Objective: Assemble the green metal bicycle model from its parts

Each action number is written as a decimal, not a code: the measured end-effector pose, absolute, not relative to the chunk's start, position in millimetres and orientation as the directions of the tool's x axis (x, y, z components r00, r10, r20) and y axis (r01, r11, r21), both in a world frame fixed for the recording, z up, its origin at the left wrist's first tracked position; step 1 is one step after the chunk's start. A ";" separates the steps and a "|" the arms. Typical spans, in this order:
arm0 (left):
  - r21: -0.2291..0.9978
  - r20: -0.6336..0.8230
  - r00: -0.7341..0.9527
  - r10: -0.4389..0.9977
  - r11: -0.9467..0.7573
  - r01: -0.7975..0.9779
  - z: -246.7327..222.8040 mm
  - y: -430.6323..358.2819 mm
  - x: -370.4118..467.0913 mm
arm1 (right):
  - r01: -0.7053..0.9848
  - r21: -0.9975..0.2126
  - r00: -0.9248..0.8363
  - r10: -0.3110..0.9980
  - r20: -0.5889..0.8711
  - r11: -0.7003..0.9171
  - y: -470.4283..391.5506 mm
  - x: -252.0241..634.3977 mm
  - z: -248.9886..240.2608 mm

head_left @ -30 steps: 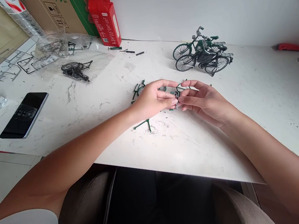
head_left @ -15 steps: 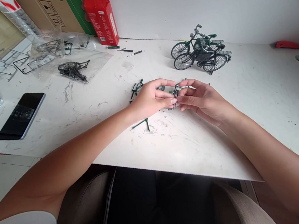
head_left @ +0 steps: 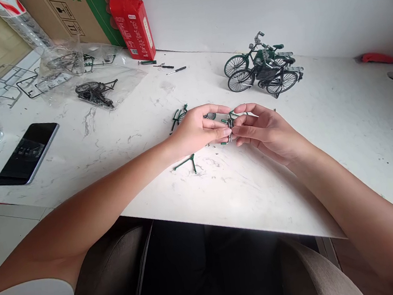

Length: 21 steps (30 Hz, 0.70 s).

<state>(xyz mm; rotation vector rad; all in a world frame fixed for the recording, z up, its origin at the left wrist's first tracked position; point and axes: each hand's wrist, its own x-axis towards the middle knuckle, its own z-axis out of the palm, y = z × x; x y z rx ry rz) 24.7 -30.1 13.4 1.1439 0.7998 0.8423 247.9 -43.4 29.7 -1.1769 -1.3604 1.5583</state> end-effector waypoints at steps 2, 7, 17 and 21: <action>0.968 -0.111 0.461 0.880 0.201 -0.152 13.6 -30.0 24.6 | 0.037 -0.986 -0.304 0.938 -0.165 -0.161 -43.1 248.7 29.4; 0.961 -0.133 0.456 0.880 0.227 -0.156 15.2 -30.8 24.7 | 0.008 -0.980 -0.304 0.933 -0.191 -0.197 -42.1 249.4 29.3; 0.950 -0.135 0.457 0.879 0.246 -0.193 13.8 -31.6 24.6 | -0.007 -0.977 -0.316 0.928 -0.199 -0.212 -41.6 251.2 29.4; 0.951 -0.127 0.455 0.881 0.239 -0.197 16.0 -33.3 25.2 | -0.027 -0.973 -0.319 0.924 -0.210 -0.231 -40.9 251.2 30.2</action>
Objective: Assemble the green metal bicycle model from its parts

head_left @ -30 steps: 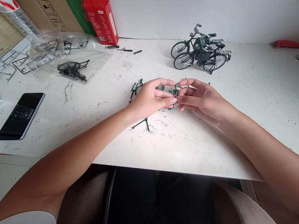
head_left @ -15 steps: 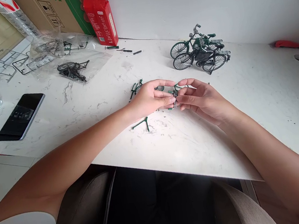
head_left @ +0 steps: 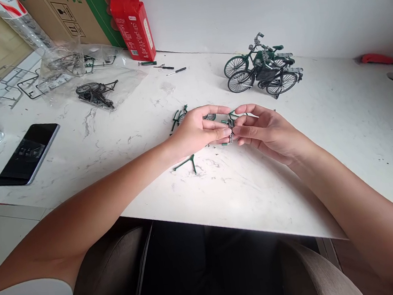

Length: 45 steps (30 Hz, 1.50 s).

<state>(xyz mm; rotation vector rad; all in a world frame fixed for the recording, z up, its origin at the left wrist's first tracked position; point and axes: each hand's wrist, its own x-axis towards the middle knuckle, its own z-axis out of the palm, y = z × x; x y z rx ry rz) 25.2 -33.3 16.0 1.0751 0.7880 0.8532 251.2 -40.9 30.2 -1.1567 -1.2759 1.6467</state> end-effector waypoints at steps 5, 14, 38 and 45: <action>0.955 -0.129 0.452 0.882 0.233 -0.183 19.7 -35.0 25.2 | -0.058 -0.969 -0.336 0.919 -0.207 -0.239 -39.8 252.0 28.5; 0.956 -0.120 0.445 0.887 0.224 -0.189 17.7 -34.5 25.9 | -0.049 -0.971 -0.336 0.919 -0.204 -0.234 -40.3 251.2 29.6; 0.931 -0.145 0.453 0.879 0.276 -0.238 19.7 -34.1 24.6 | -0.078 -0.968 -0.359 0.913 -0.195 -0.238 -38.2 254.1 28.0; 0.931 -0.142 0.460 0.876 0.276 -0.240 19.3 -32.9 23.7 | -0.073 -0.968 -0.357 0.913 -0.198 -0.239 -38.6 253.6 30.0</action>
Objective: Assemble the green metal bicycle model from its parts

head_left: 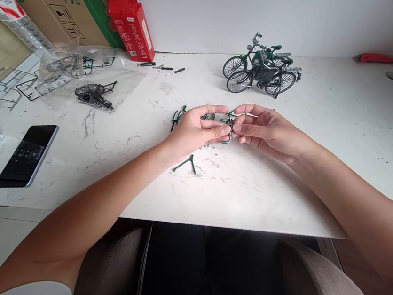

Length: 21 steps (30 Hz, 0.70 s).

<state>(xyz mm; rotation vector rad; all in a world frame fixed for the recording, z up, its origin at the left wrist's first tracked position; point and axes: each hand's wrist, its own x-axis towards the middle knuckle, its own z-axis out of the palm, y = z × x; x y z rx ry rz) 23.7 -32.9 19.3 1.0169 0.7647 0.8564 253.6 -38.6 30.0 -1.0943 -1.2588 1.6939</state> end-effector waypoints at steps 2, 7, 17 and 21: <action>0.930 -0.140 0.465 0.874 0.277 -0.241 18.4 -32.5 23.4 | -0.076 -0.966 -0.356 0.911 -0.206 -0.248 -38.8 253.0 31.3; 0.924 -0.147 0.464 0.874 0.288 -0.251 20.7 -33.4 23.9 | -0.042 -0.973 -0.337 0.920 -0.199 -0.226 -38.2 253.2 34.4; 0.892 -0.190 0.484 0.854 0.356 -0.278 21.9 -36.2 23.3 | 0.778 -0.506 -0.161 0.898 0.410 0.371 -21.7 288.5 48.1; 0.890 -0.210 0.475 0.854 0.369 -0.269 24.2 -36.5 24.1 | 0.831 -0.350 -0.307 0.882 0.358 0.431 -8.3 314.6 49.2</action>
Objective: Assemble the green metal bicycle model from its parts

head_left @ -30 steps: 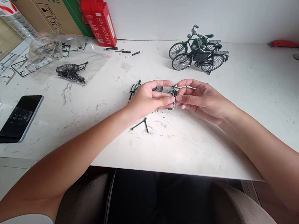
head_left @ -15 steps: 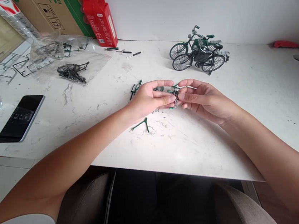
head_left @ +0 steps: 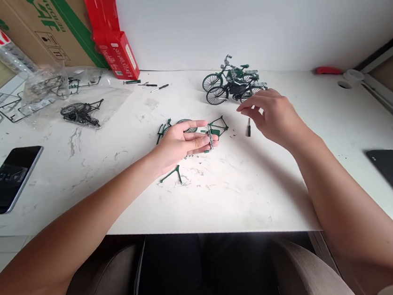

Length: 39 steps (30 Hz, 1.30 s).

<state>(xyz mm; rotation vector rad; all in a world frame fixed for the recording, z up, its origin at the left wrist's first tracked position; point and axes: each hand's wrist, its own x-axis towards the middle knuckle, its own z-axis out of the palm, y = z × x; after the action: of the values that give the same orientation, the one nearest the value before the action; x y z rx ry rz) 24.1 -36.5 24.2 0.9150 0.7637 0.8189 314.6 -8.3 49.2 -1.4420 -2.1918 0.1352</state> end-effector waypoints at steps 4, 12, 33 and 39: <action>0.883 -0.259 0.440 0.860 0.395 -0.252 30.3 -36.7 24.6 | 0.920 -0.296 -0.204 0.960 0.192 0.255 -0.8 335.2 47.4; 0.902 -0.257 0.435 0.863 0.376 -0.213 33.4 -39.0 23.5 | 0.917 -0.386 -0.196 0.958 -0.208 0.104 -4.1 353.7 47.6; 0.892 -0.253 0.464 0.849 0.390 -0.227 20.0 -36.6 24.8 | 0.643 -0.568 -0.422 0.856 0.297 0.514 -21.3 289.0 31.8; 0.869 -0.247 0.474 0.845 0.409 -0.277 22.3 -38.1 28.8 | 0.490 -0.661 -0.301 0.822 0.484 0.569 -33.5 270.4 28.5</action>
<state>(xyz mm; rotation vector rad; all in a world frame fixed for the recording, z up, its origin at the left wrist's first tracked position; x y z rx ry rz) 28.8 -38.1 22.3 0.8685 0.7756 0.8032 270.4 -33.5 28.5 -1.0531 -1.9617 0.5004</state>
